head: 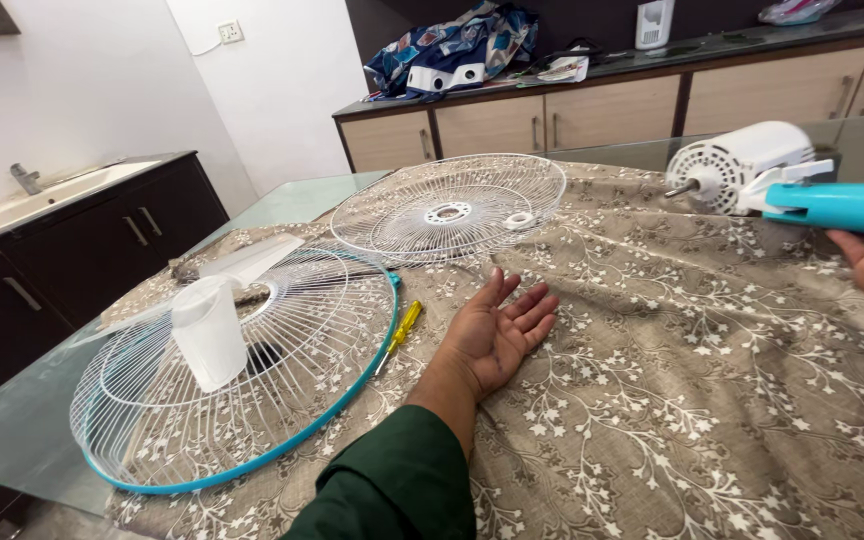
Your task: The person uses a yellow screwdriver to remove screws from the back of a small electric fan's motor housing. They then detach the rear grille and separate the motor assembly from the fan body, placing the parts on the table.
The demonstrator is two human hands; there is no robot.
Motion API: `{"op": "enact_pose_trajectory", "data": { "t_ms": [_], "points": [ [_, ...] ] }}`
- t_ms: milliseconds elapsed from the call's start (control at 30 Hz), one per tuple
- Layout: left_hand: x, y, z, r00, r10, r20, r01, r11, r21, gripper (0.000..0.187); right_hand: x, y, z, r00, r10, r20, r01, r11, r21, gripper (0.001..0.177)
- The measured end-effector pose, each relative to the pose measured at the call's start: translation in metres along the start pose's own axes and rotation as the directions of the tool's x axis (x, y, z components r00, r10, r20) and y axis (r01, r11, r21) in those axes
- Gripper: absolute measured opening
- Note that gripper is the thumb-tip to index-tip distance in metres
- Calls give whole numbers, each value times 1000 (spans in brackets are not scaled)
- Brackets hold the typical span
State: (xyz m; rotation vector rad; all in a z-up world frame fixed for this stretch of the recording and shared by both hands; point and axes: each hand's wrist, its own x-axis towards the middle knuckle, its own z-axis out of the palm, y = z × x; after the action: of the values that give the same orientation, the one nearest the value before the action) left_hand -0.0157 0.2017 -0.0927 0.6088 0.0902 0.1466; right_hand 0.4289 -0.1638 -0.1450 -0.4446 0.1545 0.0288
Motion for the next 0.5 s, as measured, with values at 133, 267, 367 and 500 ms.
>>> {"op": "enact_pose_trajectory", "data": {
  "t_ms": [133, 267, 367, 500],
  "points": [
    [2, 0, -2, 1000, -12, 25, 12, 1000, 14, 58, -2, -19, -9, 992, -7, 127, 5, 1000, 15, 52],
    [4, 0, -4, 1000, -14, 16, 13, 998, 69, 55, -41, -39, 8, 973, 37, 226, -19, 996, -82, 56],
    [9, -2, -3, 998, -34, 44, 26, 986, 167, 64, -107, -50, 28, 985, 63, 159, -26, 975, -222, 64],
    [11, -10, 20, 996, -71, 53, 52, 950, 308, 88, -216, -61, 56, 976, 17, 215, 54, 947, -318, 73]
  ]
}}
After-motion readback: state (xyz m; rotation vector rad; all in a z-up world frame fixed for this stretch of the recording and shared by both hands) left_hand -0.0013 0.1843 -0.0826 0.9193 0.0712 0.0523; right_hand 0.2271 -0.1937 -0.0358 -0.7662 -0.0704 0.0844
